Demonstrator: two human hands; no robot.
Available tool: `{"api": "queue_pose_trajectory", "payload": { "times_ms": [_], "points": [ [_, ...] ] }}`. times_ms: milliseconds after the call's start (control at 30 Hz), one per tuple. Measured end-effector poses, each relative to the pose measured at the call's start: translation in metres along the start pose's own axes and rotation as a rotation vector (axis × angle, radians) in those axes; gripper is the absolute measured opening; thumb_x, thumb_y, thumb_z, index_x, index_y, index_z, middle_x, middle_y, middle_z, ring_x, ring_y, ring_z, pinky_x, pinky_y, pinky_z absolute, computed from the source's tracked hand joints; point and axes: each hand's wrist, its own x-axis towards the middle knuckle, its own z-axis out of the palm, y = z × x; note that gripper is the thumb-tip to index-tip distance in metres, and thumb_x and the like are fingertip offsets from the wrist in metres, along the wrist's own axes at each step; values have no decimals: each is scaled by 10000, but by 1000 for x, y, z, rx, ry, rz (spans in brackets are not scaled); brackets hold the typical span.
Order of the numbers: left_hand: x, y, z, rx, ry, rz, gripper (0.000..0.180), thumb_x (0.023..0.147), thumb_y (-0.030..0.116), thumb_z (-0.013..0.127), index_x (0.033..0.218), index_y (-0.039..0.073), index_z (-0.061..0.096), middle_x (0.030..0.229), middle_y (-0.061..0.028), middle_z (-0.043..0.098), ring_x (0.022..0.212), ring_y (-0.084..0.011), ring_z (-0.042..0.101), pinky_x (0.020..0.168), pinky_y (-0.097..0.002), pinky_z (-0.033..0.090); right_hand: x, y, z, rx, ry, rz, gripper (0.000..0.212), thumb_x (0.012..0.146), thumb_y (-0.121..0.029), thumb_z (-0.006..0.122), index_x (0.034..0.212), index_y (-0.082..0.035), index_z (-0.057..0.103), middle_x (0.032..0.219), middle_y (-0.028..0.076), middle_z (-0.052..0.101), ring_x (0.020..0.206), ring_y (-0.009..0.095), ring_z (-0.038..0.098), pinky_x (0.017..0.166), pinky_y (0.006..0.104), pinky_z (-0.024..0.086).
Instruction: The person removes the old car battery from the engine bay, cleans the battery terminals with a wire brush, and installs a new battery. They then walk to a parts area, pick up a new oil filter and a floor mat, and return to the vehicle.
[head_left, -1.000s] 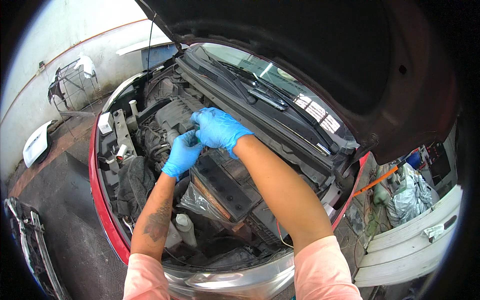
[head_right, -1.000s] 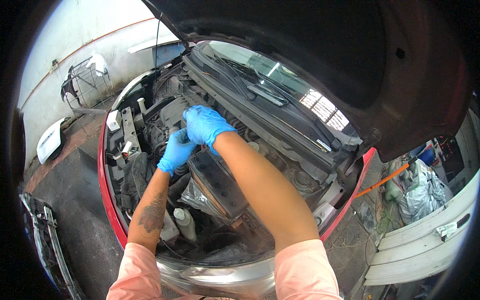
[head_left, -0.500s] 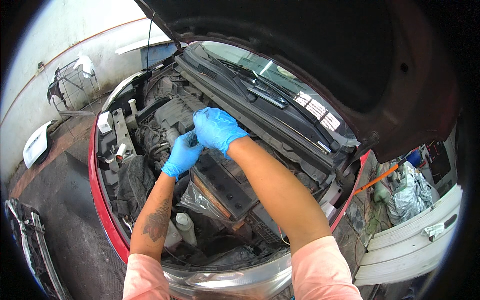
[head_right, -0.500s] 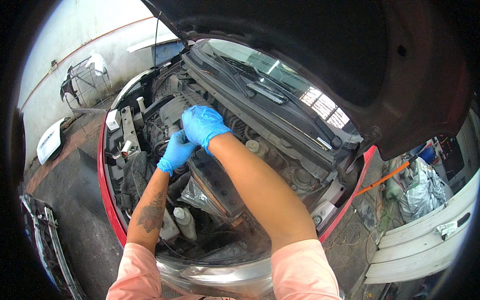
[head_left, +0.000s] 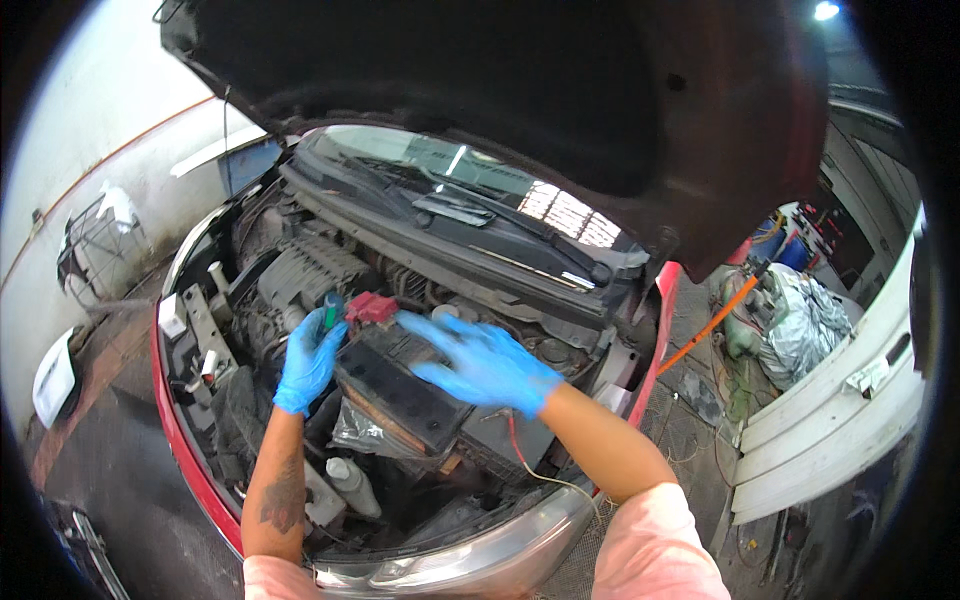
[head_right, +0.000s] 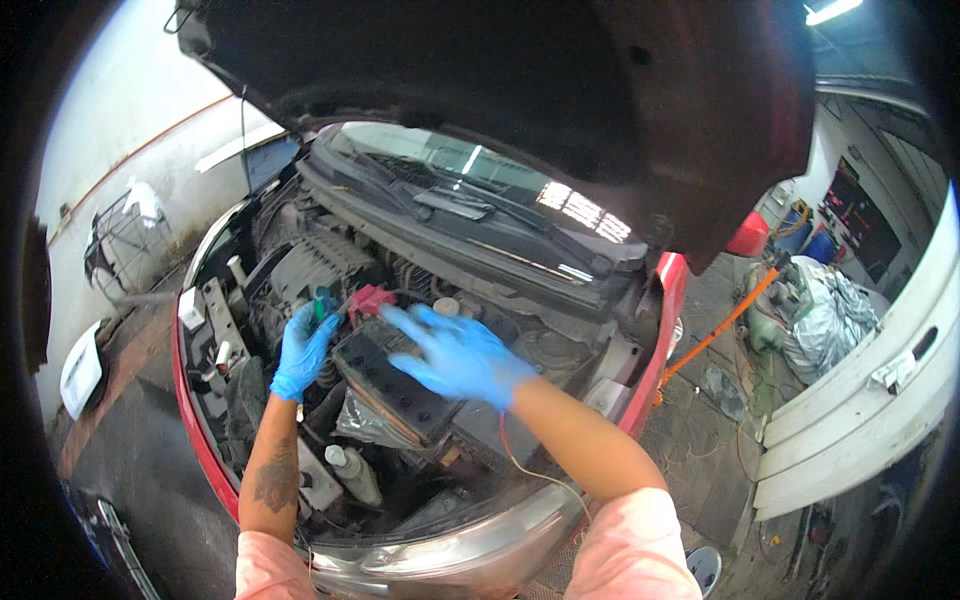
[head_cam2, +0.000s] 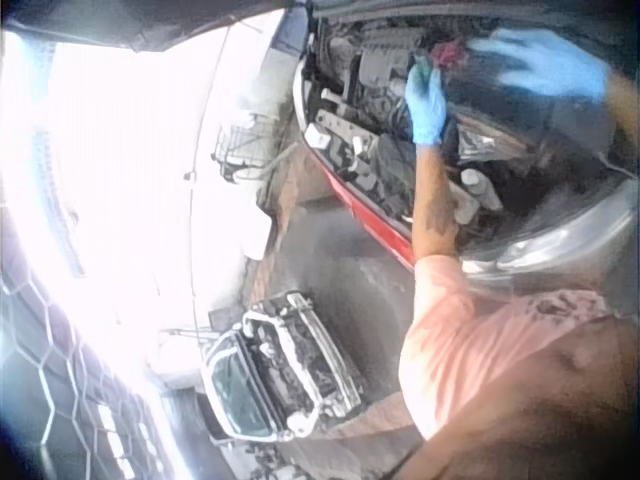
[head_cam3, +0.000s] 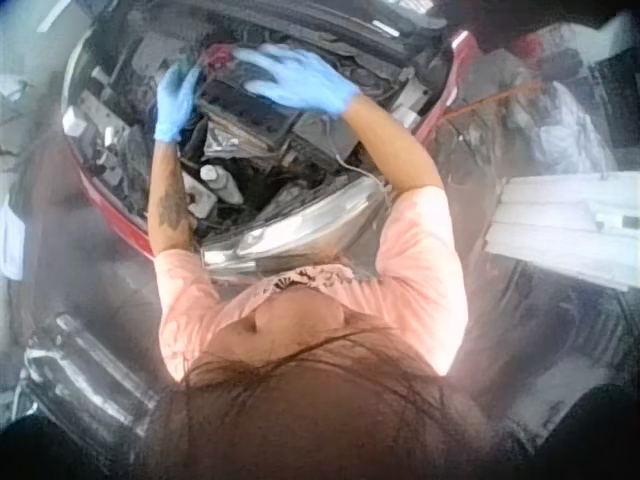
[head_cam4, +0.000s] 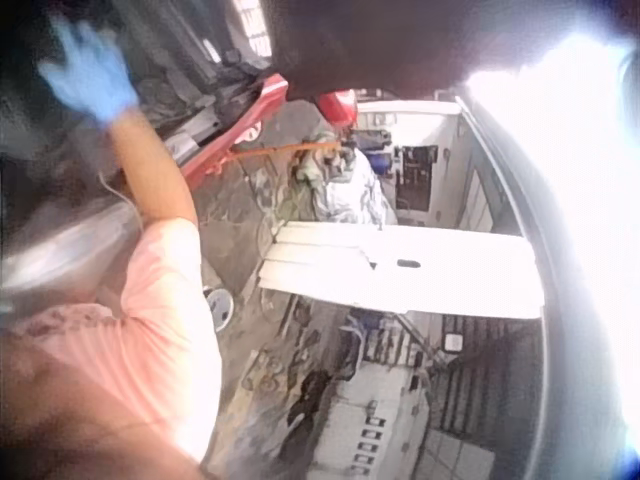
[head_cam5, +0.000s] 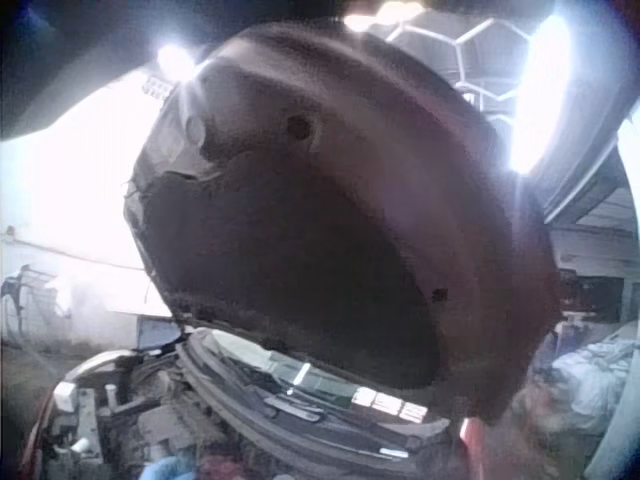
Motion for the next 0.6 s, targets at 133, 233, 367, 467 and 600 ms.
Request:
{"api": "queue_pose_trajectory", "payload": {
  "times_ms": [133, 233, 367, 467, 600],
  "points": [
    [1, 49, 14, 91, -194, 102, 199, 985, 17, 653, 1173, -33, 689, 1144, -88, 738, 1055, -141, 654, 962, -297, 504, -129, 65, -11, -87, 282, 148, 404, 969, -359, 653, 1307, -139, 663, 1179, 128, 709, 1020, 338, 701, 882, 460, 582],
    [15, 46, 40, 173, -339, 198, 220, 963, -25, 645, 1176, -32, 698, 1157, -104, 746, 1072, -167, 678, 977, -312, 515, -200, 105, 1, -257, 312, 345, 324, 973, -354, 637, 1205, -142, 717, 1137, 115, 735, 986, 318, 715, 863, 444, 594],
    [50, 51, 97, 311, -403, 323, 253, 923, -55, 647, 1165, -20, 708, 1108, -142, 741, 1003, -248, 709, 909, -347, 547, -210, 99, -11, -198, 294, 451, 387, 991, -413, 585, 1263, -158, 687, 1120, 137, 727, 977, 350, 718, 849, 466, 592],
    [81, 78, 161, 551, -467, 560, 254, 897, 0, 667, 1147, 7, 710, 1033, -206, 702, 971, -399, 679, 884, -405, 548, -215, 107, -1, -196, 304, 535, 435, 974, -442, 595, 1297, -163, 681, 1123, 153, 726, 963, 358, 721, 840, 462, 593],
    [128, 102, 231, 671, -439, 638, 290, 857, 148, 705, 1125, 38, 721, 1123, -227, 692, 1087, -421, 642, 974, -484, 522, -214, 104, -8, -136, 314, 509, 443, 974, -454, 586, 1266, -141, 701, 1098, 149, 731, 914, 352, 727, 799, 462, 591]
  ]
}}
